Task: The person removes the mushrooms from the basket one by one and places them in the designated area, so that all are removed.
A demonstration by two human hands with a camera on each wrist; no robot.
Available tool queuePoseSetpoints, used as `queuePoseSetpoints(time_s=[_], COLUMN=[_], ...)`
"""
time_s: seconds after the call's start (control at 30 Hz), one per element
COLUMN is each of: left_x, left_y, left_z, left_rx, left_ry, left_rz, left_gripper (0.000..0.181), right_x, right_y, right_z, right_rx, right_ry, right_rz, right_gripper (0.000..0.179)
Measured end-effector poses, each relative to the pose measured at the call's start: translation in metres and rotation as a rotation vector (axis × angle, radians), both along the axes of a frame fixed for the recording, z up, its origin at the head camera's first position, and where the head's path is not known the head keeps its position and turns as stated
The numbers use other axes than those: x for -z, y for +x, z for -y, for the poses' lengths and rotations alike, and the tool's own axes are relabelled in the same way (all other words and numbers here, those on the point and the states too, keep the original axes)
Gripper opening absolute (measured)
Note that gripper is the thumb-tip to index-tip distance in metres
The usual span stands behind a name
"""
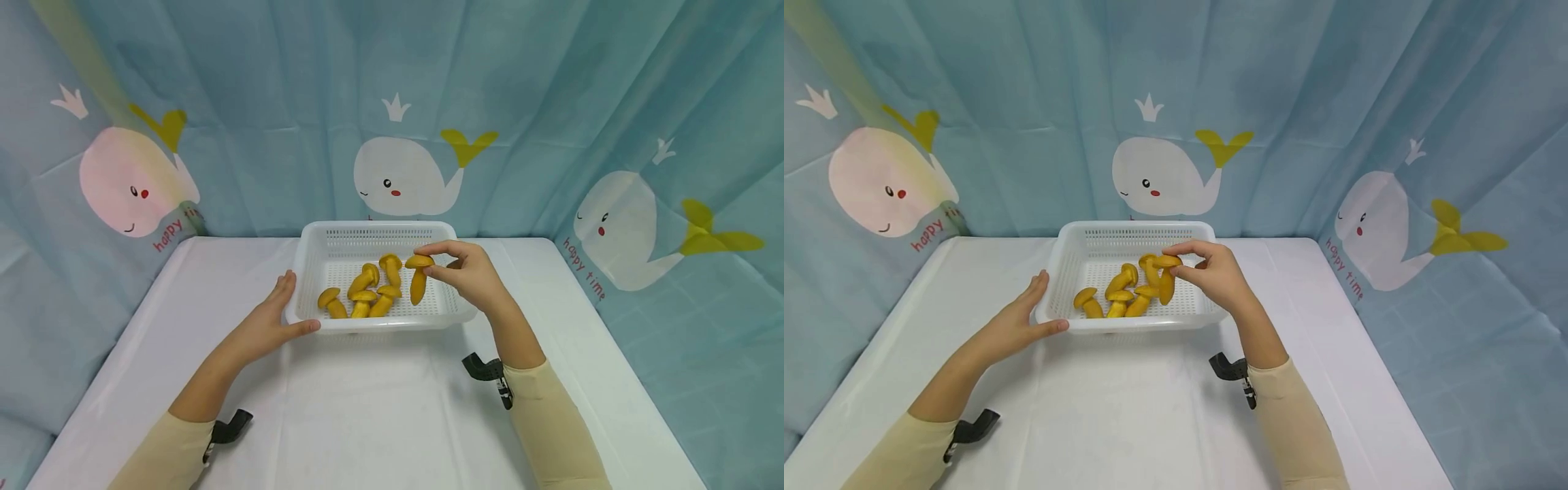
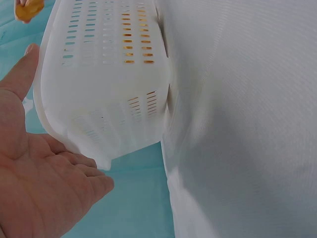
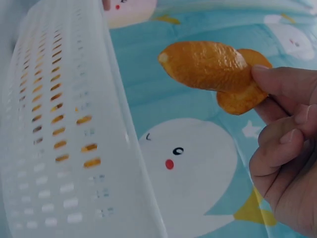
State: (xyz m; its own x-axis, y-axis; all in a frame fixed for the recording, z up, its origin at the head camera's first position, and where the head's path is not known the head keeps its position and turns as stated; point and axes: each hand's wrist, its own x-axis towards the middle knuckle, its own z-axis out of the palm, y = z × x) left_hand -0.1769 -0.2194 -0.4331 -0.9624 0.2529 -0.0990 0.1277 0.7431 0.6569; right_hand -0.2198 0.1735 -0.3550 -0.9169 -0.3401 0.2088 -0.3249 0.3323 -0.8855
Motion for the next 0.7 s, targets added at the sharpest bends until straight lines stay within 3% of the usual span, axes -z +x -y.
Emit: queuePoseSetpoints(time_s=[0.33,0.7], left_x=[0.000,0.002], left_y=[-0.001,-0.001], left_z=[-0.001,0.001], left_rx=[-0.007,-0.006], left_ry=[-0.009,-0.008], left_rz=[0.018,0.014], left_gripper=[0.127,0.127], right_x=[0.008,-0.002], right_y=[0.010,0.008], right_z=[-0.032,-0.063], right_rx=[0.006,0.078], right_ry=[0.013,0.030], right_rz=[0.014,0.017], right_gripper=[0.030,0.031])
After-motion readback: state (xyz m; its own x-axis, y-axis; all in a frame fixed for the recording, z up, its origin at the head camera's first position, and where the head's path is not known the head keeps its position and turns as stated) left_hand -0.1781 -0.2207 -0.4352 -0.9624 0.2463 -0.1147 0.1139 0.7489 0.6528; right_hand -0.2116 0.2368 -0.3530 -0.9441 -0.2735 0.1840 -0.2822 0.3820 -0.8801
